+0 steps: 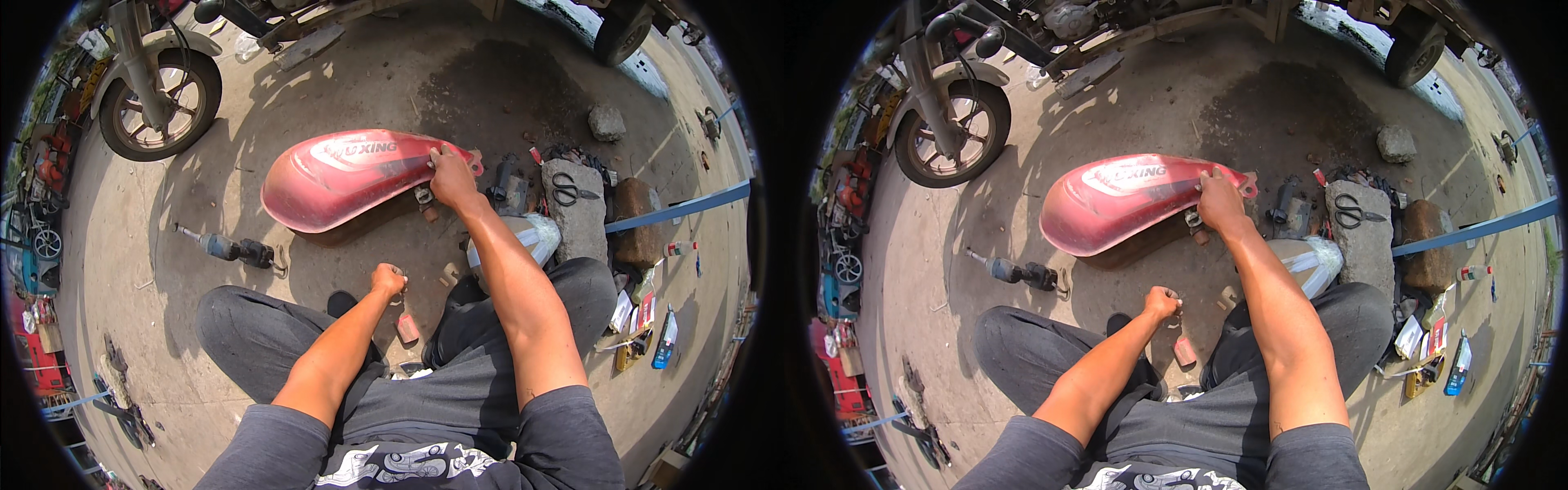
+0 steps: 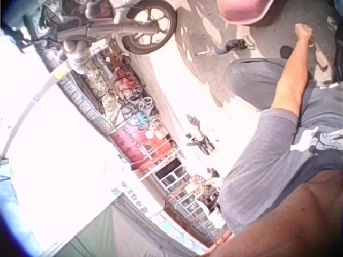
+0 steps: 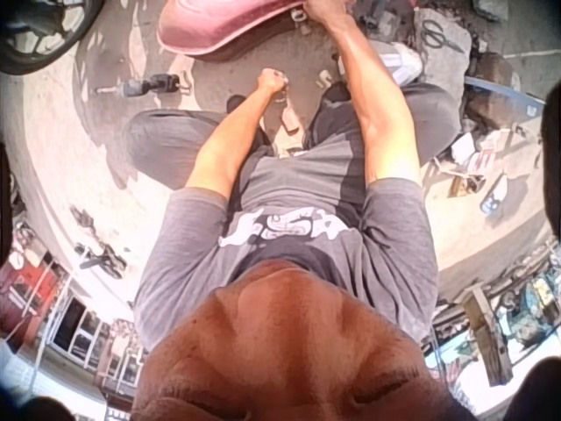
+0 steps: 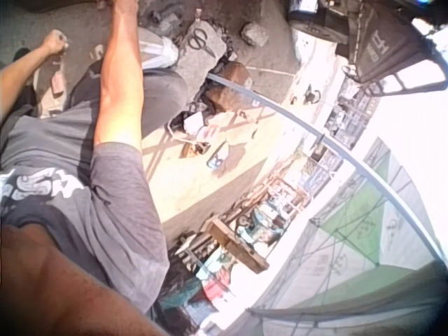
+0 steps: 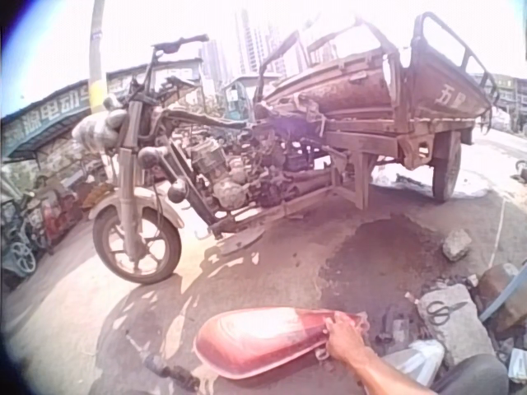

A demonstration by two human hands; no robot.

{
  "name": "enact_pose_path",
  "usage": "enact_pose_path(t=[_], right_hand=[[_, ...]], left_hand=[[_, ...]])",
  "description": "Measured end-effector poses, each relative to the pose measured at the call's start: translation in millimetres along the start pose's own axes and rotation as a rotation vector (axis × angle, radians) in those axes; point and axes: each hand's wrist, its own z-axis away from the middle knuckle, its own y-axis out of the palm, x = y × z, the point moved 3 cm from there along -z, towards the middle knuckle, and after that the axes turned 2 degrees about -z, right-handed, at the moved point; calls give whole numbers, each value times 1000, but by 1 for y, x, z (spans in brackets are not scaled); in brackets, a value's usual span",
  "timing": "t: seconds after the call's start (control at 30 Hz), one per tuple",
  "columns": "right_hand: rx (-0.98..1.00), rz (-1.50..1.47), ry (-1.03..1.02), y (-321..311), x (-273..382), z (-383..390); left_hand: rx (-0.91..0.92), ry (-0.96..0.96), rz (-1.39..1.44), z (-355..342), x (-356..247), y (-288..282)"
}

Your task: The person sits on the ground and uses a wrench to tighten a bolt on a red scooter fender. The person holds the fender steady with one hand while turning the wrench with the other.

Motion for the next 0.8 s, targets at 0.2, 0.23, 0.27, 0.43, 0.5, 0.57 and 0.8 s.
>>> enact_pose_path(t=[0.2, 0.23, 0.27, 0.43, 0.5, 0.57, 0.8], right_hand=[[-37, 8, -16, 0, -3, 2], [-23, 11, -10, 1, -3, 1], [-8, 14, -6, 2, -2, 1], [10, -11, 24, -1, -1, 1], [40, -19, 33, -6, 3, 2], [30, -26, 28, -7, 0, 3], [99, -317, 212, -42, -14, 2]], left_hand=[[-57, 141, -247, 19, -41, -13], [-72, 186, -241, 26, -58, -19], [-106, 280, -223, 34, -77, -24], [-216, 709, -198, 82, -184, -71], [-288, 913, -126, 88, -217, -104], [-488, 1046, -171, 90, -241, -136], [-748, 918, -772, 30, -231, -214]])
